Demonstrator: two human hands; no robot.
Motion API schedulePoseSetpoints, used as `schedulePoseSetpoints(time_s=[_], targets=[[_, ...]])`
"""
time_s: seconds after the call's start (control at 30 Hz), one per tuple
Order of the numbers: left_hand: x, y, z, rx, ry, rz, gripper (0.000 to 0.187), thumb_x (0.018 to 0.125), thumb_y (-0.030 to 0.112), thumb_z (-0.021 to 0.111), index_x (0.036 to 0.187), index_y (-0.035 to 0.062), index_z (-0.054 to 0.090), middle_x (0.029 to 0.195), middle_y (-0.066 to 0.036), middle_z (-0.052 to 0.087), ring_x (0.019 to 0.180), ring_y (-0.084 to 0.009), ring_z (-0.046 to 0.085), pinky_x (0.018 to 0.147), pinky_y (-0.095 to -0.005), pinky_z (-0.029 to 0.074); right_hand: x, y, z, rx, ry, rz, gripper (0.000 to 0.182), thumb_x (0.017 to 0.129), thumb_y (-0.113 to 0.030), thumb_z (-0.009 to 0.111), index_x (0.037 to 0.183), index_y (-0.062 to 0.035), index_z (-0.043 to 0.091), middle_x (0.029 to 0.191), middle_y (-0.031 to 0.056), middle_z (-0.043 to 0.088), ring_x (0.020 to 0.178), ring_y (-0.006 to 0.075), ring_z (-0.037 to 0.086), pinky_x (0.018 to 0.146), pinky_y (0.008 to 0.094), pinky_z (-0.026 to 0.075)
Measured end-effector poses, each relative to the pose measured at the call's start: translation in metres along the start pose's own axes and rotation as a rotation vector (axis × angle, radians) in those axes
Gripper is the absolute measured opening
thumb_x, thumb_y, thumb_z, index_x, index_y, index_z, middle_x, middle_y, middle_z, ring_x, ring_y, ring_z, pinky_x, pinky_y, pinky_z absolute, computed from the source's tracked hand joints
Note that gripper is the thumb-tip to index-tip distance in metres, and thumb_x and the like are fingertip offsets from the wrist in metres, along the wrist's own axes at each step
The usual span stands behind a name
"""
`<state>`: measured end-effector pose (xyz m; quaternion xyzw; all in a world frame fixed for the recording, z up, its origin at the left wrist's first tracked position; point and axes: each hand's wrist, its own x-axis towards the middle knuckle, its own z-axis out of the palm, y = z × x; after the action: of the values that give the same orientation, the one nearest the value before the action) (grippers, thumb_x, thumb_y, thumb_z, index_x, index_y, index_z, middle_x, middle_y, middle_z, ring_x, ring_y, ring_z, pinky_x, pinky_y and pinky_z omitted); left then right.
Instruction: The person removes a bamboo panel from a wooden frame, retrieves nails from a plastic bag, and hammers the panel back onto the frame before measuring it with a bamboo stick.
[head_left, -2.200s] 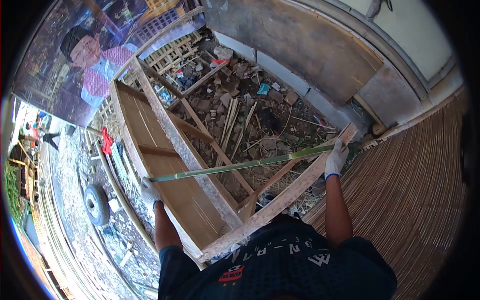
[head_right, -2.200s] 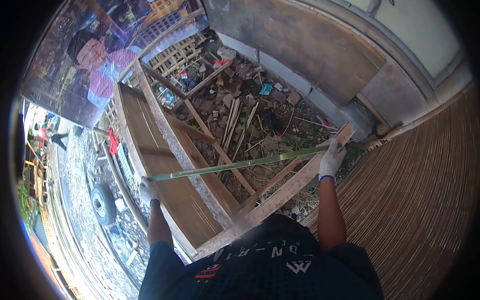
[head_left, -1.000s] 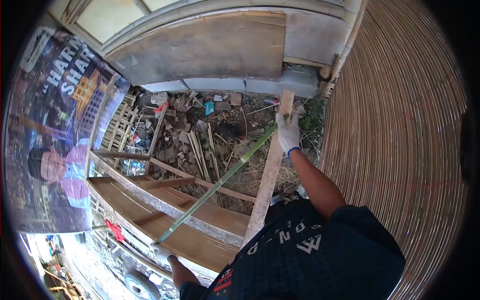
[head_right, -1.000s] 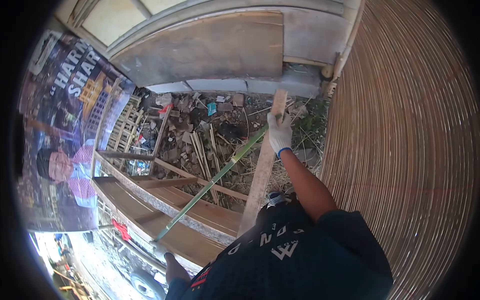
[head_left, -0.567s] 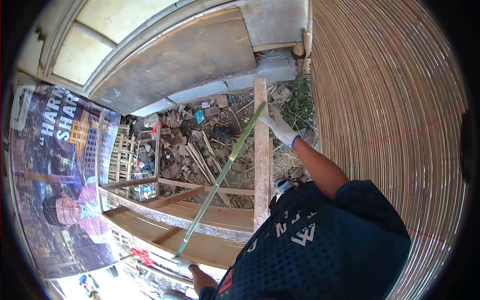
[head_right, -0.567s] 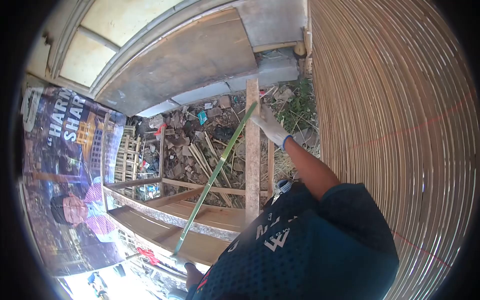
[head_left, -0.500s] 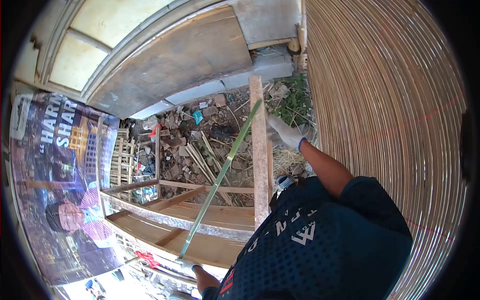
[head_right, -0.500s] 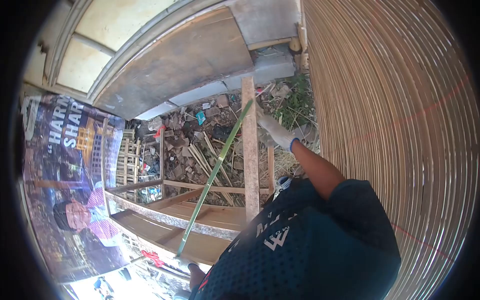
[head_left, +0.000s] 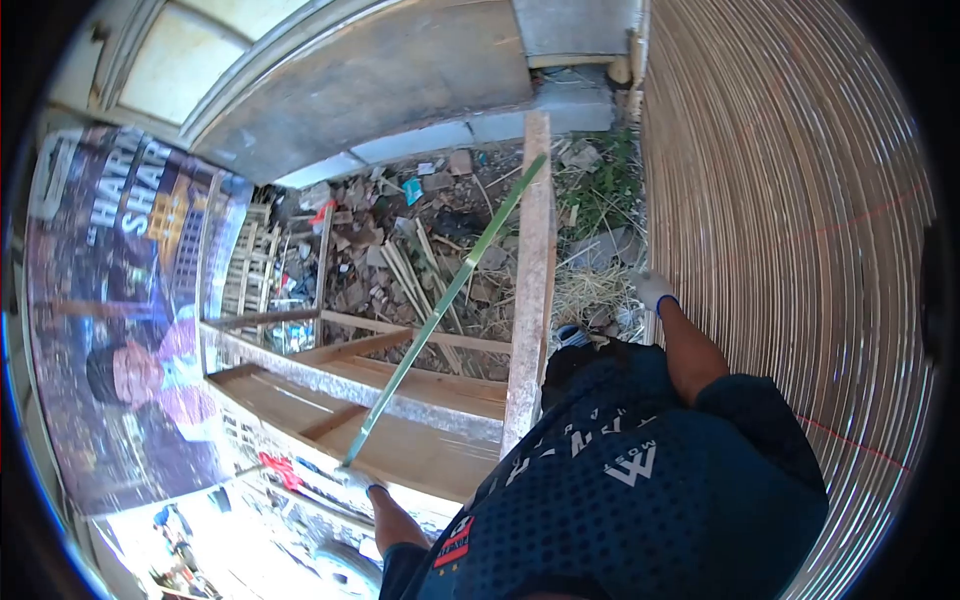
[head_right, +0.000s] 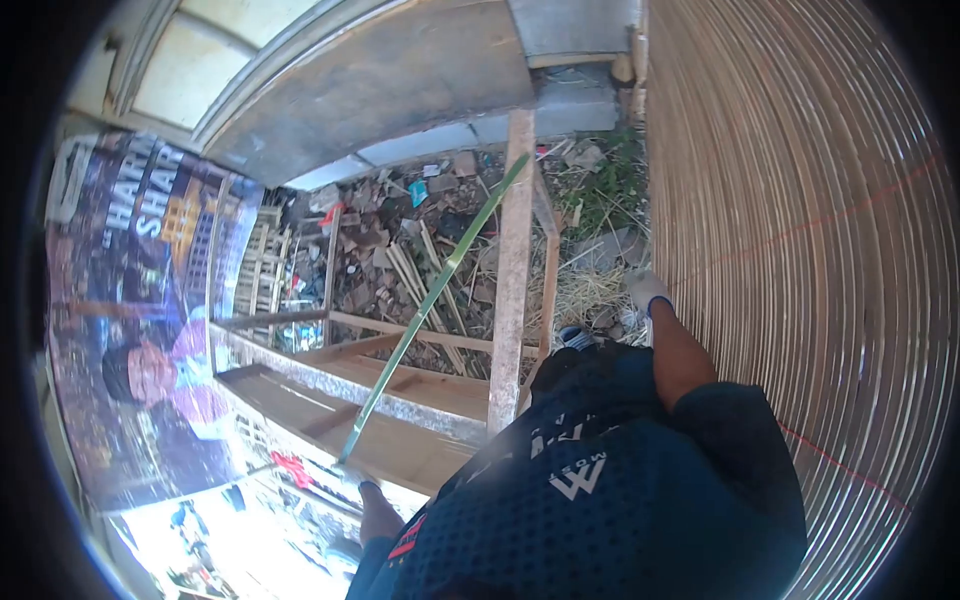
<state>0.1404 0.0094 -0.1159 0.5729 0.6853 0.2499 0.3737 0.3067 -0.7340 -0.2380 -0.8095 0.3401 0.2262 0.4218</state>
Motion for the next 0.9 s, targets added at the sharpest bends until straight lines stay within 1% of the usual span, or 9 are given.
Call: schedulePoseSetpoints(time_s=[0.1, 0.33, 0.37, 0.5, 0.6, 0.67, 0.7, 0.8, 0.9], targets=[[-0.009, -0.001, -0.007, 0.052, -0.03, 0.072, 0.092, 0.101, 0.071, 0.035, 0.136, -0.012, 0.055, 0.132, -0.037, 0.059, 0.115, -0.0481, 0.063, 0.098, -0.0575, 0.051, -0.015, -0.01, 0.007, -0.097, 0.005, -0.082, 0.06, 0.094, -0.053, 0.057, 0.125, -0.0024, 0.067, 0.127, 0.0253, 0.068, 0.121, 0.0385, 0.064, 0.104, 0.0439, 0.048], [-0.021, 0.006, -0.01, 0.038, -0.091, 0.042, 0.097, 0.098, 0.073, 0.033, 0.138, -0.0142, 0.051, 0.135, -0.037, 0.057, 0.124, -0.0463, 0.059, 0.107, -0.0588, 0.045, -0.049, -0.005, 0.034, -0.359, -0.206, -0.214, 0.056, 0.096, -0.054, 0.058, 0.112, -0.0021, 0.072, 0.112, 0.0234, 0.072, 0.108, 0.0387, 0.068, 0.095, 0.0439, 0.051], [-0.023, 0.008, -0.007, -0.008, -0.093, 0.03, 0.098, 0.099, 0.073, 0.031, 0.139, -0.0141, 0.05, 0.136, -0.036, 0.056, 0.126, -0.046, 0.058, 0.109, -0.0587, 0.044, -0.052, -0.007, 0.034, -0.391, -0.224, -0.215, 0.057, 0.092, -0.048, 0.063, 0.118, 0.0019, 0.069, 0.117, 0.0247, 0.071, 0.109, 0.0372, 0.069, 0.094, 0.0442, 0.052], [-0.018, 0.0, -0.003, -0.008, -0.179, 0.095, 0.096, 0.101, 0.071, 0.024, 0.14, -0.0126, 0.051, 0.138, -0.035, 0.055, 0.129, -0.047, 0.056, 0.109, -0.0584, 0.043, -0.059, 0.013, 0.062, -0.313, 0.056, -0.25, 0.055, 0.093, -0.05, 0.063, 0.105, 0.0025, 0.074, 0.107, 0.0233, 0.074, 0.107, 0.035, 0.07, 0.093, 0.0436, 0.053], [0.0, -0.002, -0.007, 0.096, -0.149, 0.112, 0.093, 0.103, 0.069, 0.022, 0.135, -0.011, 0.056, 0.138, -0.035, 0.056, 0.126, -0.0477, 0.058, 0.105, -0.0572, 0.047, -0.076, 0.02, 0.072, -0.136, -0.241, -0.158, 0.052, 0.093, -0.05, 0.062, 0.104, -0.0021, 0.076, 0.111, 0.0224, 0.074, 0.11, 0.0352, 0.069, 0.096, 0.0441, 0.052], [-0.021, 0.011, -0.013, 0.119, -0.166, 0.12, 0.092, 0.103, 0.068, 0.022, 0.132, -0.0104, 0.059, 0.138, -0.035, 0.056, 0.124, -0.047, 0.06, 0.103, -0.0567, 0.048, -0.091, 0.04, 0.099, -0.248, -0.218, -0.224, 0.053, 0.094, -0.05, 0.061, 0.111, -0.0015, 0.073, 0.111, 0.0219, 0.074, 0.108, 0.0356, 0.069, 0.093, 0.0433, 0.052], [0.028, -0.016, 0.007, 0.065, -0.185, 0.229, 0.085, 0.105, 0.063, 0.023, 0.138, -0.0081, 0.055, 0.142, -0.035, 0.053, 0.126, -0.0445, 0.059, 0.104, -0.0546, 0.047, -0.1, 0.055, 0.114, -0.31, -0.206, -0.25, 0.054, 0.095, -0.05, 0.06, 0.114, -0.0012, 0.071, 0.11, 0.0217, 0.074, 0.107, 0.0358, 0.069, 0.092, 0.0429, 0.052], [-0.012, -0.001, -0.01, 0.127, -0.24, 0.304, 0.077, 0.108, 0.057, 0.021, 0.146, -0.0048, 0.046, 0.146, -0.033, 0.05, 0.13, -0.0439, 0.055, 0.109, -0.0515, 0.044, -0.187, 0.065, 0.116, -0.397, -0.228, -0.268, 0.053, 0.094, -0.051, 0.061, 0.116, -0.0033, 0.071, 0.115, 0.0221, 0.072, 0.111, 0.038, 0.068, 0.095, 0.0447, 0.052], [0.065, -0.027, 0.031, 0.055, -0.343, 0.326, 0.074, 0.109, 0.056, 0.017, 0.153, -0.001, 0.037, 0.153, -0.028, 0.043, 0.14, -0.0396, 0.046, 0.118, -0.0482, 0.034, -0.236, 0.092, 0.123, -0.468, -0.288, -0.23, 0.056, 0.093, -0.051, 0.061, 0.121, -0.0036, 0.07, 0.12, 0.0225, 0.071, 0.114, 0.0379, 0.067, 0.1, 0.0456, 0.05]])
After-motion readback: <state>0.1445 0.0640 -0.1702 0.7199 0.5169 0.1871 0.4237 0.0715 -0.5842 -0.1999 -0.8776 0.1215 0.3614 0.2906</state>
